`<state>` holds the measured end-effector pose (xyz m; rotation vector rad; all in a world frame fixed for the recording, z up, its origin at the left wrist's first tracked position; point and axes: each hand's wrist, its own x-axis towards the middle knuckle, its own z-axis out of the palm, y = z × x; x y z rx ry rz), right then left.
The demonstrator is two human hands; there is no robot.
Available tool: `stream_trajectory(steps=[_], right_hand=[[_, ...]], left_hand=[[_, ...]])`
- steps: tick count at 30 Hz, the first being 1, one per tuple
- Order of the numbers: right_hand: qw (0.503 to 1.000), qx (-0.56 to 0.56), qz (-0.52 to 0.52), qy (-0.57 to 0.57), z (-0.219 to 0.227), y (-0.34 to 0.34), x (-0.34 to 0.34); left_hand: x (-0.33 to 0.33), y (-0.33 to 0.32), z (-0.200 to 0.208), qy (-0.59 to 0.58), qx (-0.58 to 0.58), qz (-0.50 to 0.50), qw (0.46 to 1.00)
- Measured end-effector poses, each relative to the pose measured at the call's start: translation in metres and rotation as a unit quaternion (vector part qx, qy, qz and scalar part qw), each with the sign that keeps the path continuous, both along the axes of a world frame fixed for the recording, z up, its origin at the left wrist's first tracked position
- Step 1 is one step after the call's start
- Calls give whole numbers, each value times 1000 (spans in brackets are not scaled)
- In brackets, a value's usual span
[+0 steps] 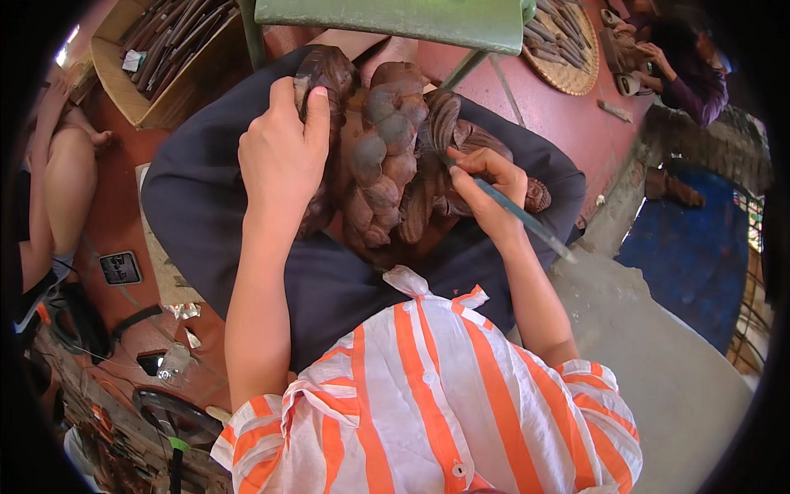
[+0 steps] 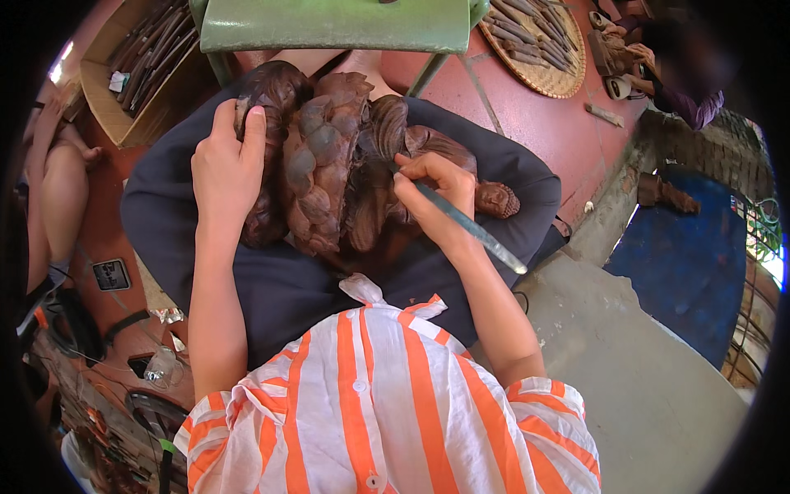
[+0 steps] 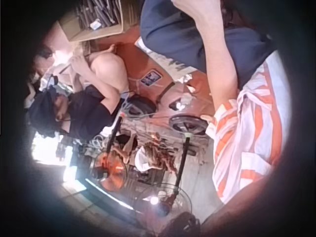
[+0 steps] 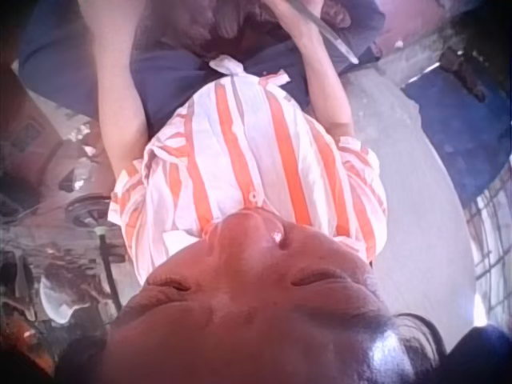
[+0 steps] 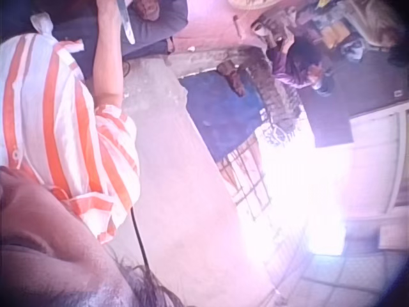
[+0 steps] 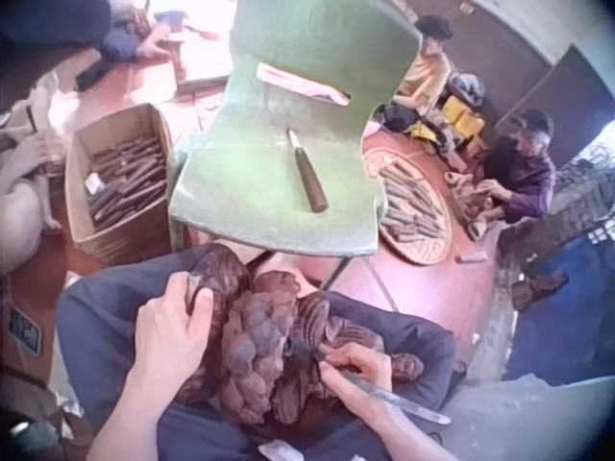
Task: The person carves a wooden sculpture of a seated figure using a small chisel and mallet. They hold the sculpture on their lap and repeatedly chip away at the surface, occasionally rotating the piece to access different areas.
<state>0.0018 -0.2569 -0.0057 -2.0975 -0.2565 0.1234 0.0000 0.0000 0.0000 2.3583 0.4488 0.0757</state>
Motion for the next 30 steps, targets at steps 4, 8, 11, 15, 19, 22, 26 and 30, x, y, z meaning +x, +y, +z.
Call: stream_trajectory(steps=[4,8,11,15,19,22,26,30], right_hand=[[998,16,-50,46,10,16,6],[998,57,-23,16,-4,5,5],[993,51,-65,78,8,11,5],[996,41,-41,62,1,2,3],[997,40,-27,57,2,4,7],[997,-12,-9,76,16,9,8],[998,34,-11,49,7,-10,-8],[991,20,-72,106,29,-10,-19]], left_hand=[[2,6,8,5,0,1,1000],[3,3,0,-25,16,1,1000],[2,4,6,7,8,2,1000],[1,4,6,-7,4,-3,1000],[2,4,3,-18,2,-4,1000],[0,3,6,-8,0,-1,1000],[2,3,4,-19,4,2,1000],[0,4,3,-21,4,2,1000]])
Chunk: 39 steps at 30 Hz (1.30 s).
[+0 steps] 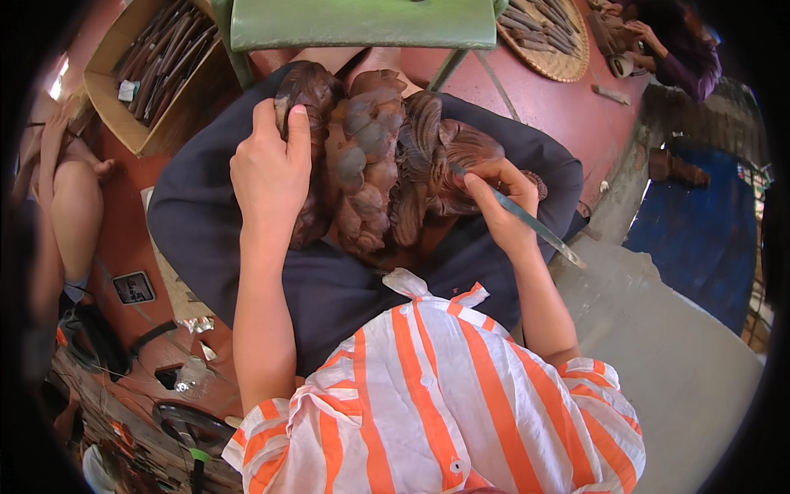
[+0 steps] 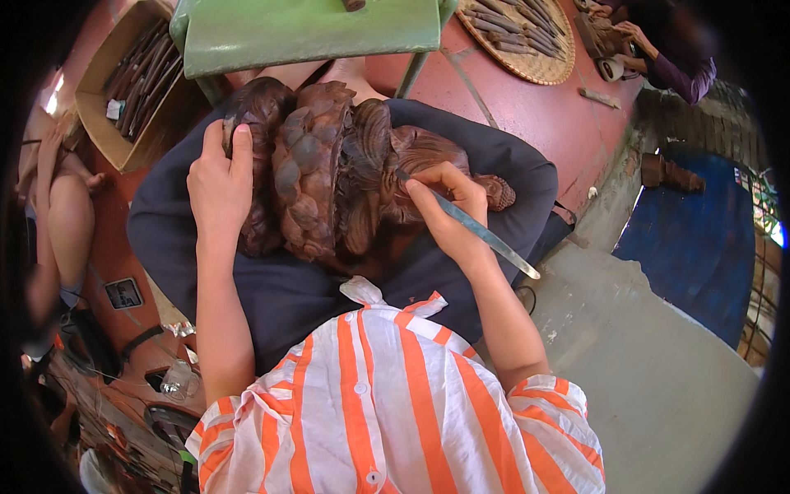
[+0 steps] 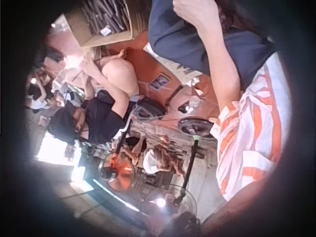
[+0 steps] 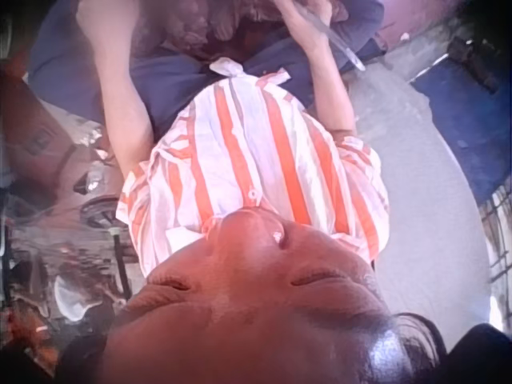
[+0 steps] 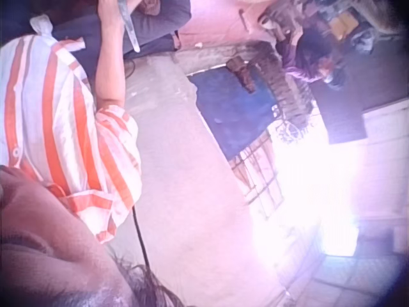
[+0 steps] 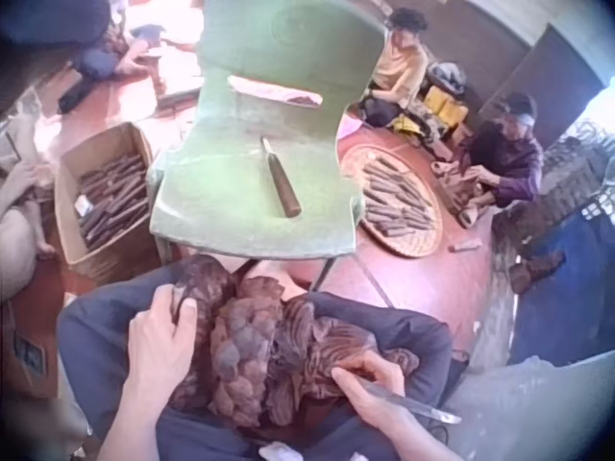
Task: The person carves a wooden sculpture of a seated figure using a small chisel and mallet. They hold the sculpture on their lap and repeatedly chip away at the surface, occasionally rotating the piece to access different areas.
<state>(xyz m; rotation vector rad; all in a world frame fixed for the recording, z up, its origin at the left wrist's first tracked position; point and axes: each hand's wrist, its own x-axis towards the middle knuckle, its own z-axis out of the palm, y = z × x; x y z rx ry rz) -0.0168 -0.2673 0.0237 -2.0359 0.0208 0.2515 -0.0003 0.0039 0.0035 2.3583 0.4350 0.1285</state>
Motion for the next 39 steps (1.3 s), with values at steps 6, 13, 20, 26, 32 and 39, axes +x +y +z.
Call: stream_trajectory(steps=[6,13,20,26,32,39], right_hand=[[978,146,-107,103,-10,14,-5],[978,-85,-22,-191,-44,16,1],[972,-82,-37,-218,-45,32,-1],[977,-112,-38,-178,-34,38,1],[988,-29,-69,-133,-42,31,-4],[986,-60,-41,-147,-38,29,2]], left_hand=[[2,-1,4,28,9,-11,999],[2,-3,2,-21,40,-25,999],[3,-4,5,-12,28,-20,999],[3,-4,7,9,10,-21,1000],[2,-5,8,-7,20,-26,999],[2,-5,4,-20,23,-21,999]])
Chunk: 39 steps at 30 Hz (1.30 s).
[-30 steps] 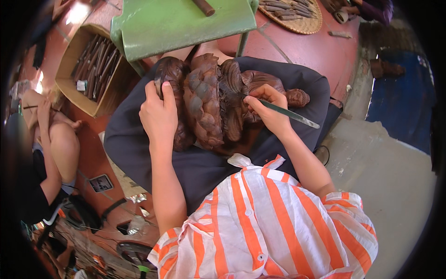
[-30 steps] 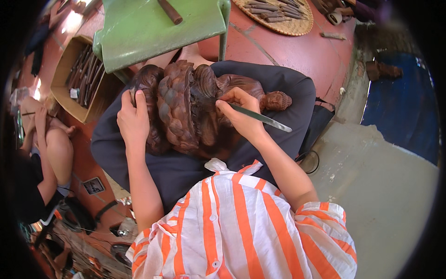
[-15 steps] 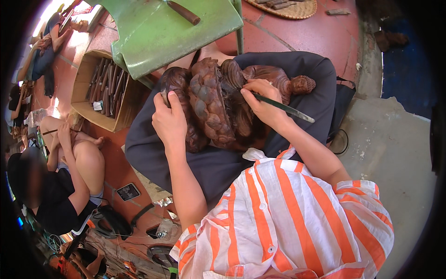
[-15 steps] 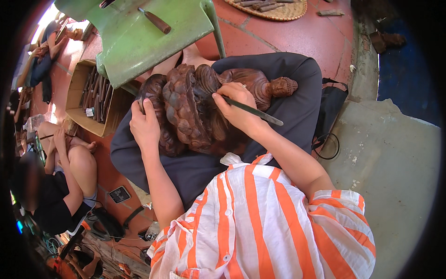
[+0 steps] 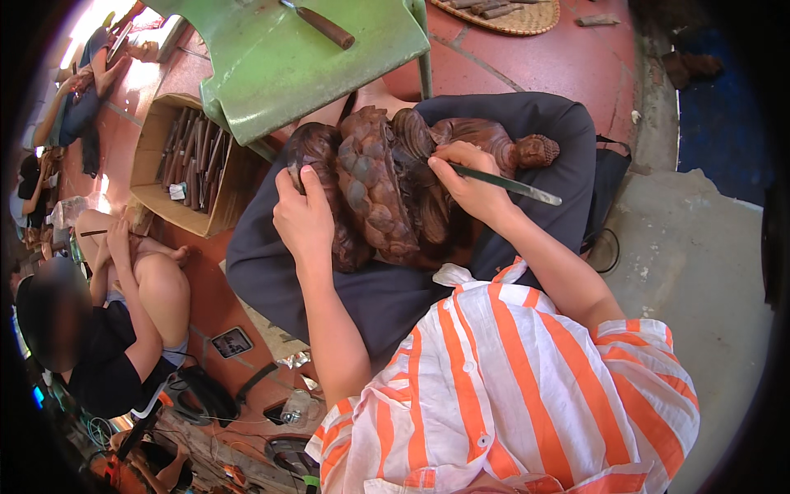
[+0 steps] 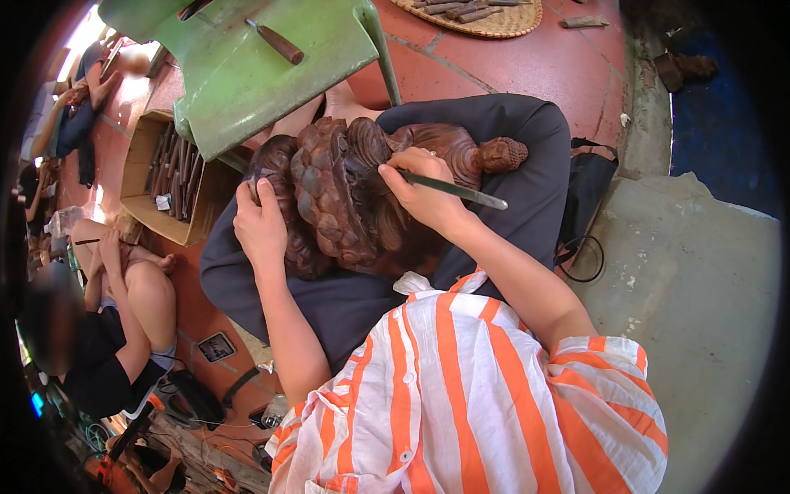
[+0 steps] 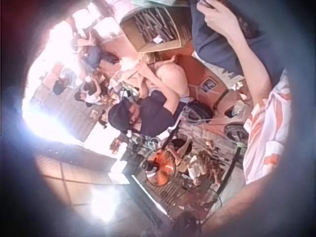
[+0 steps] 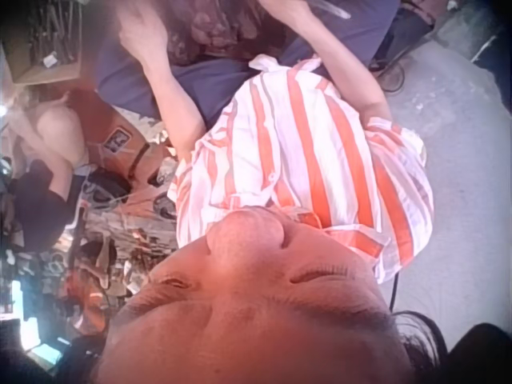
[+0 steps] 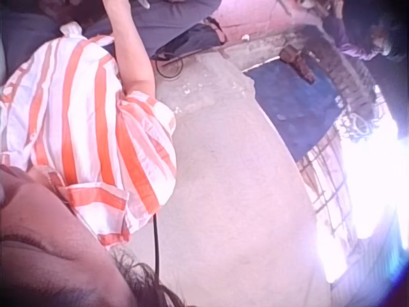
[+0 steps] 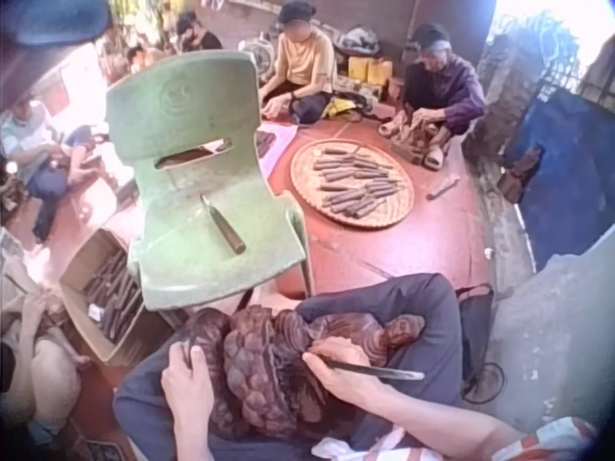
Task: The person carves a wooden sculpture of a seated figure using a small chisel and mallet. They hold the sculpture on their lap and repeatedly chip away at the surface, occasionally rotating the piece to access different areas.
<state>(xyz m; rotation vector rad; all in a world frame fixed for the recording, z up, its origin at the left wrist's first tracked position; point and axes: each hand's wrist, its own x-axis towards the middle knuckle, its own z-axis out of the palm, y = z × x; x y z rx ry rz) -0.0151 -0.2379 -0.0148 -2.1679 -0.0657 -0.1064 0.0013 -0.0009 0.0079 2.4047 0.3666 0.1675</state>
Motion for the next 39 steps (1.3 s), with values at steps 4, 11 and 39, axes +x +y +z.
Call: stream_trajectory(steps=[4,11,39], right_hand=[[1000,18,20,3,-8,-4,0],[992,91,30,84,-12,-15,-3],[979,129,58,146,-2,-27,6]], left_hand=[[0,1,0,4,3,-4,1000],[0,1,2,6,7,-5,1000],[1,1,-3,5,19,-4,1000]])
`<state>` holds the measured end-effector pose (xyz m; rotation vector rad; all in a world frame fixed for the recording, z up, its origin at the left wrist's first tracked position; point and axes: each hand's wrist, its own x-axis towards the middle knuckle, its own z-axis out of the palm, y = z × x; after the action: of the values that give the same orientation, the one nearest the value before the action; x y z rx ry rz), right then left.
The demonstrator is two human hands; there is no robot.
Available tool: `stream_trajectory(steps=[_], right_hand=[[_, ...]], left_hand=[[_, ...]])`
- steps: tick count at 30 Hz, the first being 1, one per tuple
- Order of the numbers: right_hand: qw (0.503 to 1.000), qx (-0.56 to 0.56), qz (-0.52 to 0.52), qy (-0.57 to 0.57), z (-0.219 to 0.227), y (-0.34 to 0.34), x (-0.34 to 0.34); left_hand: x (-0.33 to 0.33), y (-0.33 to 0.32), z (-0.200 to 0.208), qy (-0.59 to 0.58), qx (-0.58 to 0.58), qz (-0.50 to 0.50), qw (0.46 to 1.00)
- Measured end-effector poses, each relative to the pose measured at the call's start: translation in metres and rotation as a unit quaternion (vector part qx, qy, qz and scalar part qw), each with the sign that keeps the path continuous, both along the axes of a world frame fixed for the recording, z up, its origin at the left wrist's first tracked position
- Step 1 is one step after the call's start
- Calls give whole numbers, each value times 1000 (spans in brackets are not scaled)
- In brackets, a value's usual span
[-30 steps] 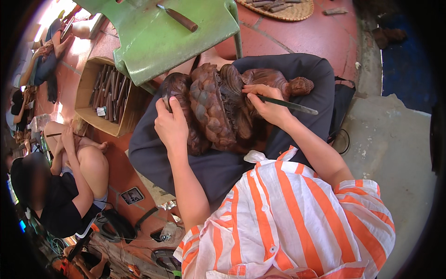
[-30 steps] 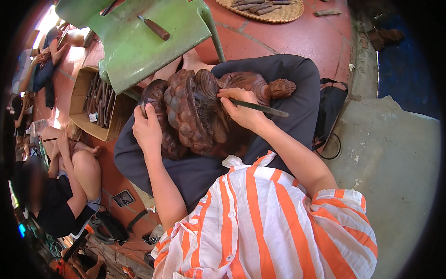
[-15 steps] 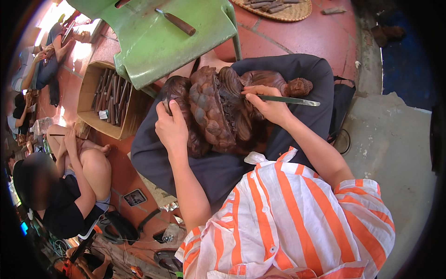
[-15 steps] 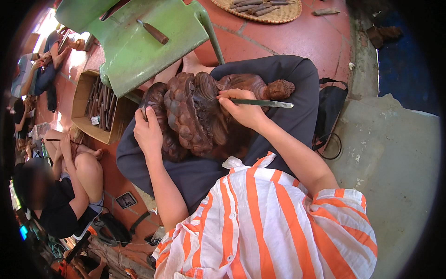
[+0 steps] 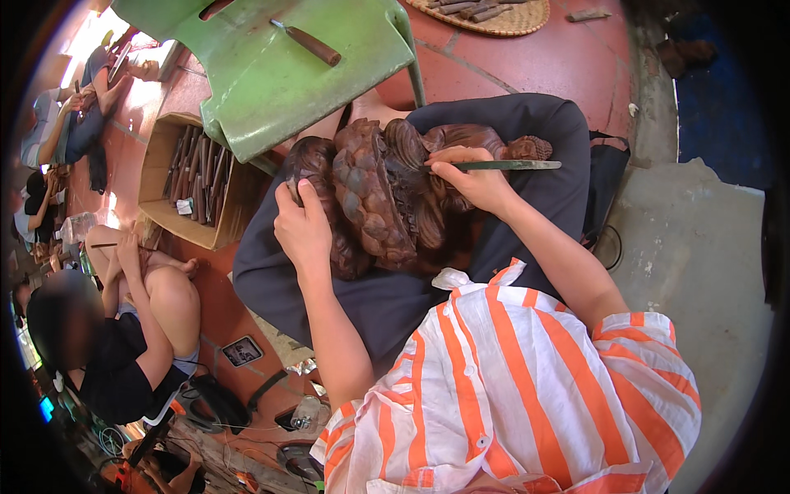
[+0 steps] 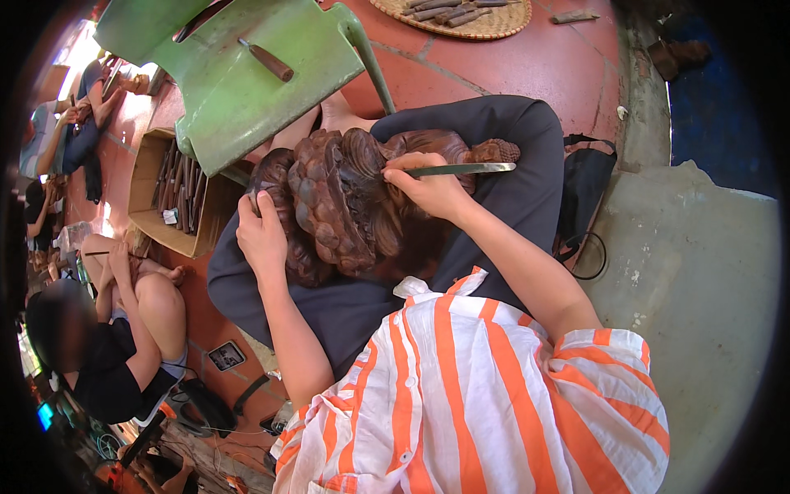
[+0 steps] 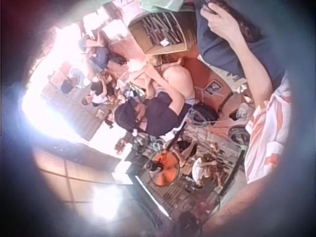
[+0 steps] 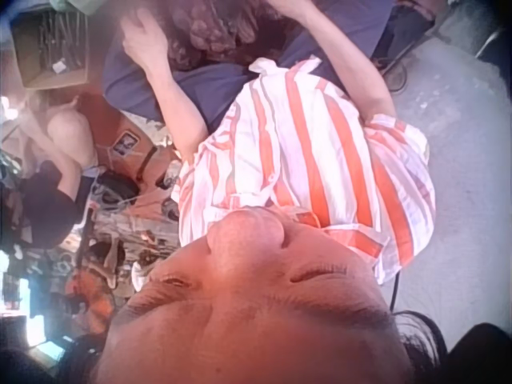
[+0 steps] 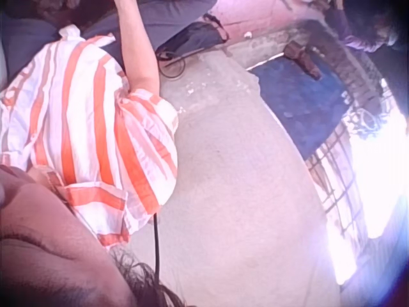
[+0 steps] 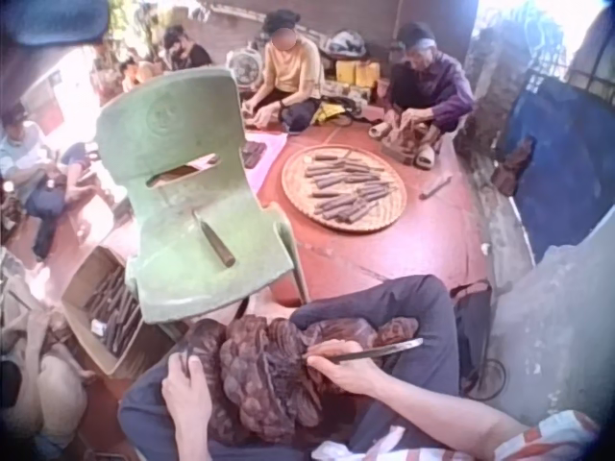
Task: The person carves a wooden sculpture of a seated figure using a small chisel and mallet. They hold the sculpture on their lap and repeatedly chip away at the surface, occasionally rotating the piece to access different areas.
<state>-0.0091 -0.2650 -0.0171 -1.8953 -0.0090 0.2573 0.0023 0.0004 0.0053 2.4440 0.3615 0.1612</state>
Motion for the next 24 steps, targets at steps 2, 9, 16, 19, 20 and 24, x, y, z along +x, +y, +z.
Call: stream_trajectory(steps=[2,9,16,19,20,24], right_hand=[[1000,28,0,-7,-2,-1,-1],[999,17,3,35,1,-2,4],[999,3,6,38,3,-1,2],[996,-71,46,-30,3,0,7],[997,-45,35,-42,-2,-1,4],[999,8,7,-37,-7,-4,-2]], left_hand=[[-1,1,-3,-13,-3,2,1000],[0,-2,4,6,-9,-1,1000],[0,-1,2,10,0,3,1000],[0,-1,2,-1,4,1,1000],[-1,-1,2,-7,6,0,1000],[0,-2,4,9,-8,6,1000]])
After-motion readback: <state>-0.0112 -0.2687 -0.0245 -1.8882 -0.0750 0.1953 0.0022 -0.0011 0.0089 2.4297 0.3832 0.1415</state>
